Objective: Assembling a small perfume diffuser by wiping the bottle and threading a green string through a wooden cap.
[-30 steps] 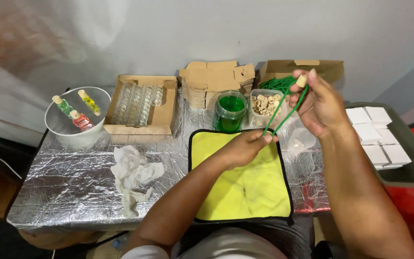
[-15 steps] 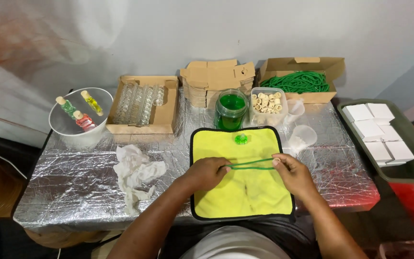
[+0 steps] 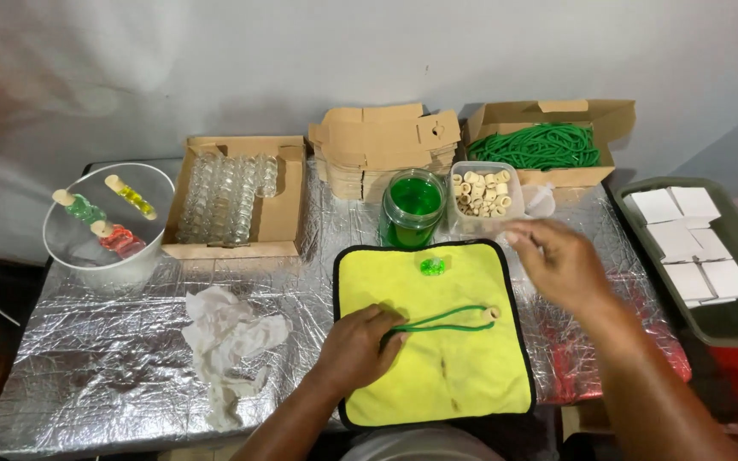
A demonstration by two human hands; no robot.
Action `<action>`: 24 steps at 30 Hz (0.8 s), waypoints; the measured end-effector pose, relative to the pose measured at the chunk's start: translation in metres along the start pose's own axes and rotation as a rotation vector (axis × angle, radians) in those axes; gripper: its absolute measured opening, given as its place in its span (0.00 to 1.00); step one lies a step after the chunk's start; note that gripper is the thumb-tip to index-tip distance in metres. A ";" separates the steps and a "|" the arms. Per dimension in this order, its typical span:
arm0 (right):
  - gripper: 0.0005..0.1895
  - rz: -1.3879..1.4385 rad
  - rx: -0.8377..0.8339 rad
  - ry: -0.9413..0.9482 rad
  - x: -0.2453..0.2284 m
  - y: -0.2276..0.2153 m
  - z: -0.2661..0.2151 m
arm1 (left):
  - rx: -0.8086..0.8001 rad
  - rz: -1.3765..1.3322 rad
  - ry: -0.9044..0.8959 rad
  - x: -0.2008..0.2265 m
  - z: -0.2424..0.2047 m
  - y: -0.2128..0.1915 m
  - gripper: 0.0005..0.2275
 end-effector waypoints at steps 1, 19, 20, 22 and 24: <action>0.16 -0.003 -0.003 0.003 -0.013 -0.010 0.022 | -0.001 -0.004 -0.002 -0.002 0.001 0.000 0.13; 0.16 -0.562 -0.908 0.291 -0.005 0.034 0.171 | -0.018 -0.073 -0.012 -0.002 0.007 -0.010 0.09; 0.15 -0.587 -0.945 0.238 -0.004 0.037 0.172 | -0.016 -0.077 -0.009 -0.002 0.008 -0.011 0.09; 0.16 -0.611 -0.985 0.184 -0.004 0.039 0.172 | -0.015 -0.083 -0.008 -0.001 0.009 -0.013 0.08; 0.14 -0.552 -0.955 0.223 -0.006 0.039 0.172 | -0.013 -0.088 -0.001 0.000 0.011 -0.015 0.08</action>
Point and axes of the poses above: each hand's wrist, its own z-axis towards the middle knuckle, its own y-axis out of the palm, x = y × z, the point moved 2 cm from there along z, towards the middle knuckle, and after that the axes turned 3 degrees about -y, right-handed, at the moved point
